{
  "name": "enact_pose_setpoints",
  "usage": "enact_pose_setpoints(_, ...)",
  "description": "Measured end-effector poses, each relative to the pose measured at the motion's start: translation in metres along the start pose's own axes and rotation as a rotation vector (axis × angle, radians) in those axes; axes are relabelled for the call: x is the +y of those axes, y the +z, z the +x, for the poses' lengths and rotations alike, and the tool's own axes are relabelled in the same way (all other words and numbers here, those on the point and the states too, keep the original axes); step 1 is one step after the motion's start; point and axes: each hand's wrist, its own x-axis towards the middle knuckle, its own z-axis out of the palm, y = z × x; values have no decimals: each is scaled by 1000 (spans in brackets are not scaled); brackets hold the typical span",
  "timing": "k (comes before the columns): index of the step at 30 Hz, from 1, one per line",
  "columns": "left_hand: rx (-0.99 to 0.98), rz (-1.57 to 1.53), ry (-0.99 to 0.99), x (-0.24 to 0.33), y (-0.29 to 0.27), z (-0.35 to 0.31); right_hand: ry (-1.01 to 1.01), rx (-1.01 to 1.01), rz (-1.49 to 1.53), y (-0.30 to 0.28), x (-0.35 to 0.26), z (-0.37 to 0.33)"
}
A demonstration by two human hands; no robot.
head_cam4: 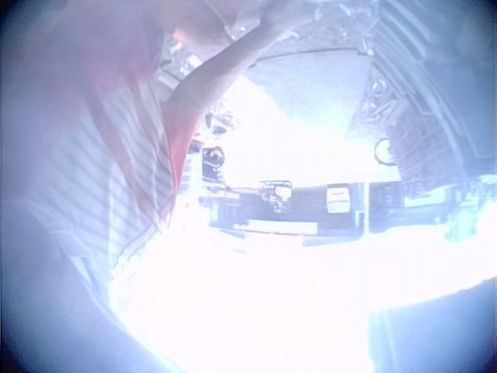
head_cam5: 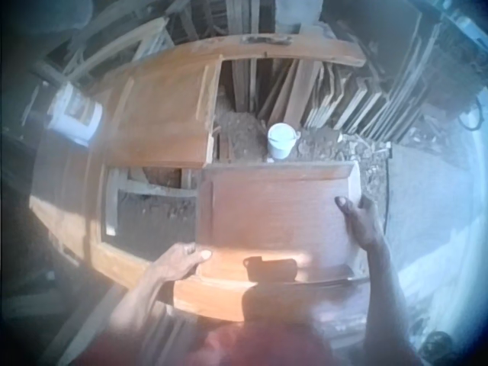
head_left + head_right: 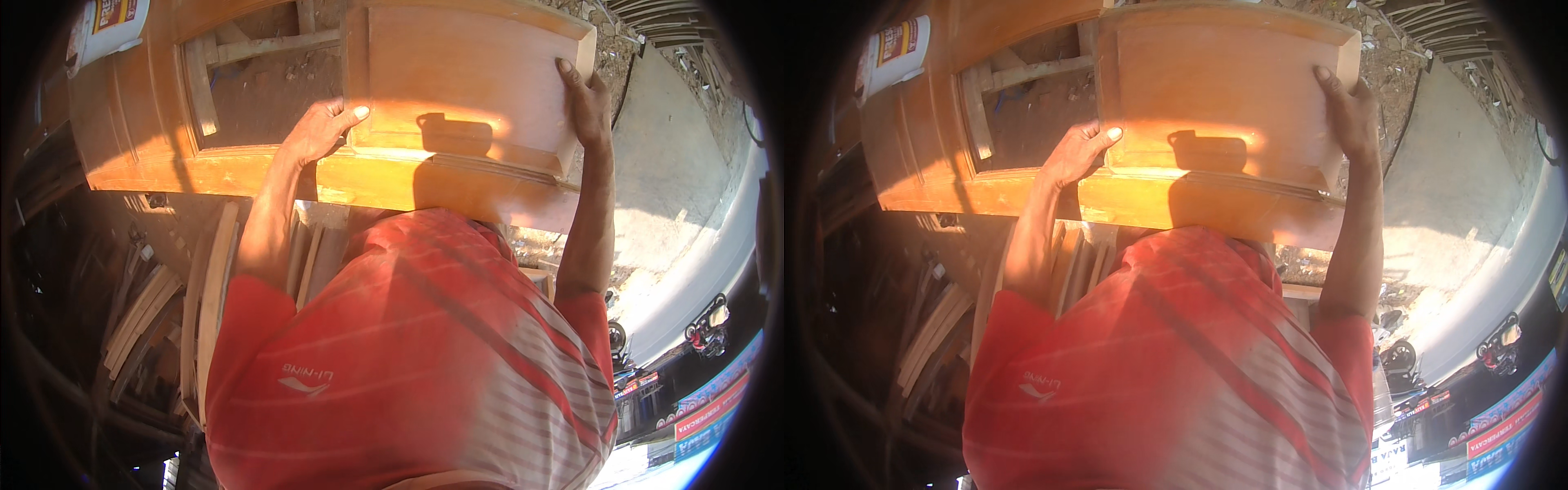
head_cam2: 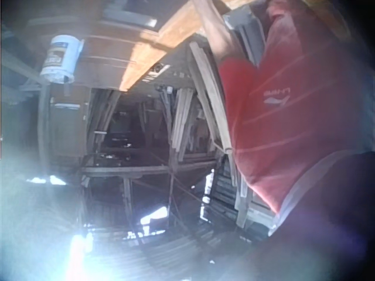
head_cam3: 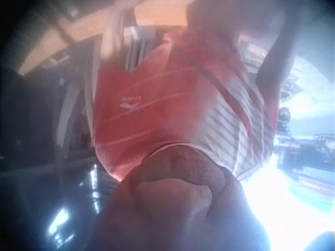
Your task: The person applies adhesive from a small bottle to the edges of a wooden panel and inserts the panel into the frame of a wooden door, repeating the process with another panel and securing them into place.
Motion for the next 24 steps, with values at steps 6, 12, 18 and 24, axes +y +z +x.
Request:
enact_pose_setpoints(6, -23, 79, -36, -10, -4, 6, -18, 7, -44, -4, 3, 4)
enact_pose_setpoints(12, -11, 12, 28, -10, -2, 5, 11, 16, -42, -3, -2, 0)
enact_pose_setpoints(18, -81, 14, -21, -16, -9, 12, 89, -253, 190, -30, 21, 7)
enact_pose_setpoints(24, -42, 75, -38, -7, -9, 3, 156, -351, 731, -33, 54, 4)
